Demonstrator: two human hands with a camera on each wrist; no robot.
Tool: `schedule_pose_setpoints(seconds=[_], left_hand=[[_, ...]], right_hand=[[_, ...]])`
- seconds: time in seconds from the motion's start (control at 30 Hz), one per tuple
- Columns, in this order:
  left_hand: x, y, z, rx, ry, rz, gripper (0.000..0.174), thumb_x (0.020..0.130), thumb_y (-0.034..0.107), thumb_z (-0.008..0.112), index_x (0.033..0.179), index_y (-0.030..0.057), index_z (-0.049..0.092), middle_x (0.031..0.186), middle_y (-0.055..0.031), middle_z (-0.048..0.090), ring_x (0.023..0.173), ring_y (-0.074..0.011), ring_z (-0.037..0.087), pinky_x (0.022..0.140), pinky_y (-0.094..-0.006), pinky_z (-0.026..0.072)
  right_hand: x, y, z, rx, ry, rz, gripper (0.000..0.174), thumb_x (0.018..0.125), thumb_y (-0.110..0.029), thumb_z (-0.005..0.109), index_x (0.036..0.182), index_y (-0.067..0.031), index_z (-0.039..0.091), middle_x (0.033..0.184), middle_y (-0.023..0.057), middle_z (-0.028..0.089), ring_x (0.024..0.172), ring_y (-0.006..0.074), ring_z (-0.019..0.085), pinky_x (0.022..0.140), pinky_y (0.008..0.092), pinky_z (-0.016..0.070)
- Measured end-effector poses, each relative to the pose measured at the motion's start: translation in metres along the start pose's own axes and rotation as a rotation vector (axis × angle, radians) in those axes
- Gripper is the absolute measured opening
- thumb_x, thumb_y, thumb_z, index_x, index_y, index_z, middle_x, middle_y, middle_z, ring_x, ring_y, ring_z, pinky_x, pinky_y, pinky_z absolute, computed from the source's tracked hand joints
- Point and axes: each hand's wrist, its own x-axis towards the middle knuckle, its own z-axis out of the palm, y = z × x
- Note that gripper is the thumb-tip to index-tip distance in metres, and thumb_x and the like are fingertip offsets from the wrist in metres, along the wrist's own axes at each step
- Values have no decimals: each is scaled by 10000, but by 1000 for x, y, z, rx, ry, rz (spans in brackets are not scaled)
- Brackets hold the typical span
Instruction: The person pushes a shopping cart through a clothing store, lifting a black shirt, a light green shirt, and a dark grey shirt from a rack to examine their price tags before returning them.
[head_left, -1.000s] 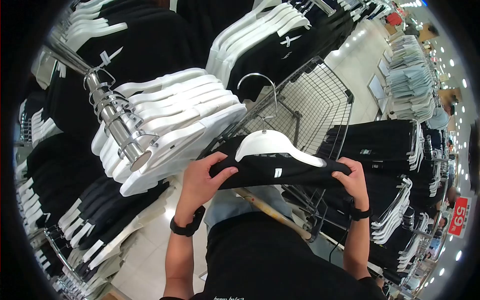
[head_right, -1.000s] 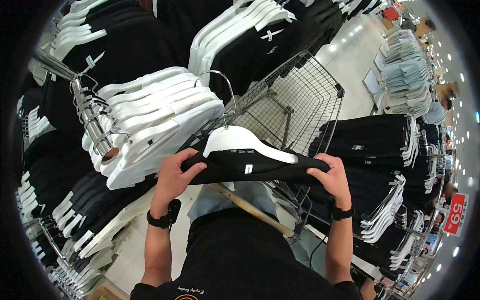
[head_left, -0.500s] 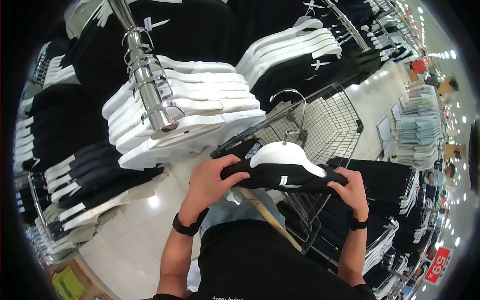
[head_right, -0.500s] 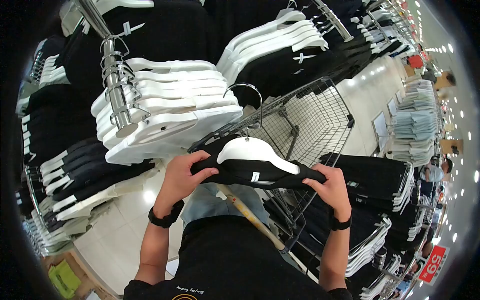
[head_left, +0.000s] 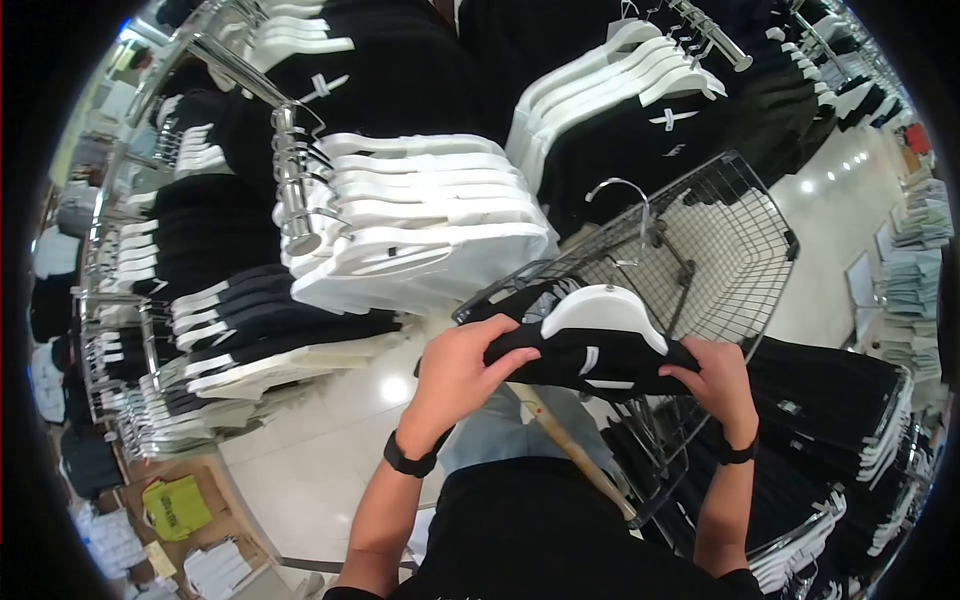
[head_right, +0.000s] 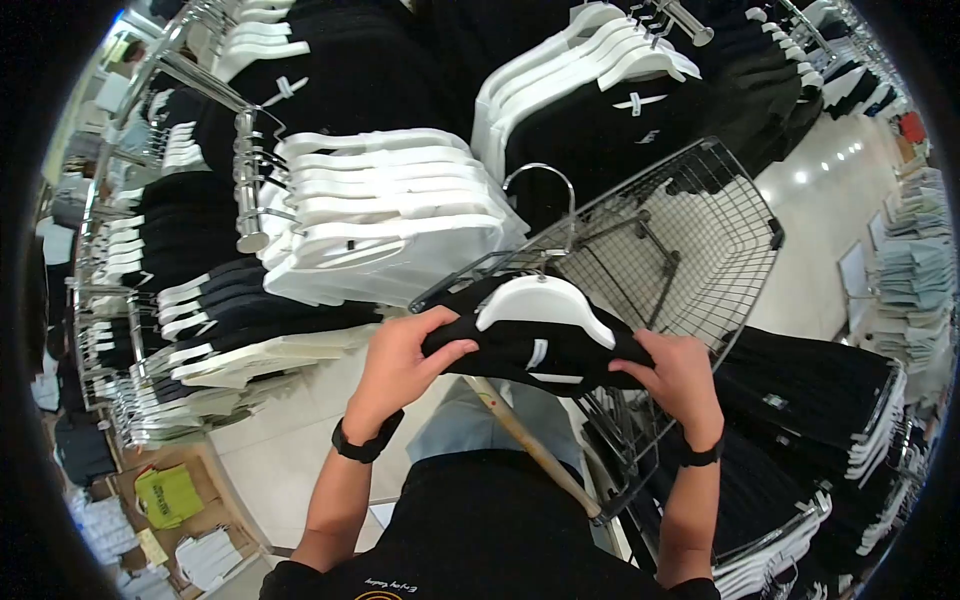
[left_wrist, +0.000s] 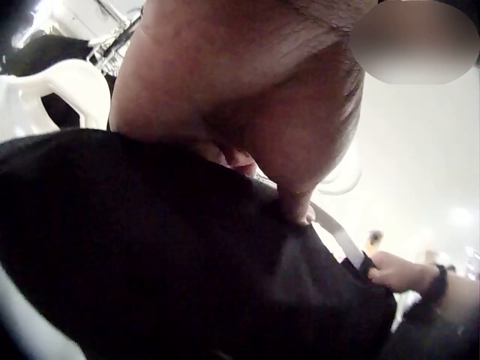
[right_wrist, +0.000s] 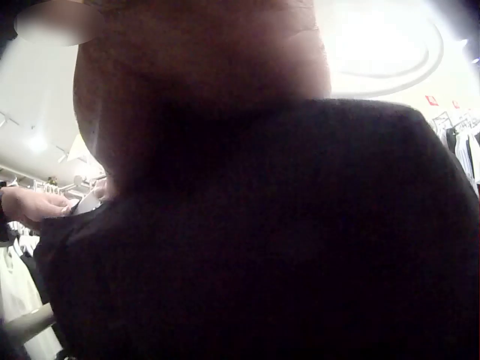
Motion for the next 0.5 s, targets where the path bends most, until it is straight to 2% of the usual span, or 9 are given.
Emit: schedule_pose_setpoints(seconds=[0.1, 0.17, 0.2, 0.27, 0.3, 0.33, 0.4, 0.43, 0.5], left_hand=[[-1, 4, -5, -7, -13, 50, 310, 873, 267, 857, 1016, 29, 719, 820, -151, 701, 682, -307, 640, 629, -355, 489], [-1, 5, -12, 93, 40, 12, 319, 872, 313, 845, 961, 40, 707, 841, -151, 682, 745, -358, 640, 655, -406, 496], [0, 5, -16, 196, 153, 99, 318, 860, 283, 858, 924, 19, 691, 810, -148, 638, 735, -343, 616, 655, -400, 476], [-4, 6, -28, 169, 174, 42, 328, 854, 252, 865, 917, -1, 668, 801, -142, 612, 719, -322, 571, 639, -378, 449], [-3, 3, -30, 123, 195, 66, 297, 896, 218, 835, 898, -5, 640, 747, -91, 569, 673, -228, 514, 620, -332, 416], [-2, 8, -31, 136, 185, 96, 297, 896, 218, 835, 898, -5, 640, 747, -91, 569, 673, -228, 514, 620, -332, 416], [0, 17, -31, -48, 112, -166, 268, 942, 197, 794, 884, 1, 620, 715, -39, 524, 676, -137, 457, 618, -299, 398], [4, 14, -28, -89, 141, -113, 255, 971, 188, 762, 876, 6, 611, 707, -6, 495, 696, -82, 419, 615, -272, 384], [11, 7, -26, -183, 151, -71, 239, 986, 183, 747, 912, 7, 603, 715, 19, 508, 694, -70, 417, 615, -253, 375]], right_hand=[[-10, 16, -8, 23, 14, 57, 410, 815, -393, 863, 878, -45, 657, 665, 170, 609, 631, 394, 615, 565, 438, 451], [-14, 27, -19, 0, 79, 69, 410, 823, -389, 860, 870, -37, 657, 654, 173, 601, 610, 392, 604, 555, 428, 444], [-14, 34, -25, 8, 113, 82, 406, 827, -390, 858, 868, -36, 662, 652, 173, 601, 603, 390, 602, 550, 424, 442], [-19, 42, -39, 43, 149, 108, 402, 832, -393, 855, 866, -37, 671, 649, 170, 602, 600, 385, 603, 549, 421, 442], [-18, 45, -44, 78, 159, 125, 398, 837, -397, 853, 865, -39, 680, 646, 168, 602, 596, 381, 604, 547, 418, 441], [-17, 46, -47, 85, 190, 137, 398, 837, -397, 853, 865, -39, 680, 646, 168, 602, 596, 381, 604, 547, 418, 441], [-15, 44, -56, 138, 205, 106, 393, 842, -404, 851, 870, -44, 695, 647, 165, 606, 599, 372, 612, 547, 416, 442], [-14, 48, -54, 144, 223, 115, 412, 849, -425, 844, 869, -44, 688, 639, 159, 603, 605, 373, 612, 552, 420, 442], [-15, 48, -58, 94, 262, 103, 422, 851, -436, 840, 864, -46, 682, 635, 156, 602, 608, 374, 611, 556, 421, 442]])
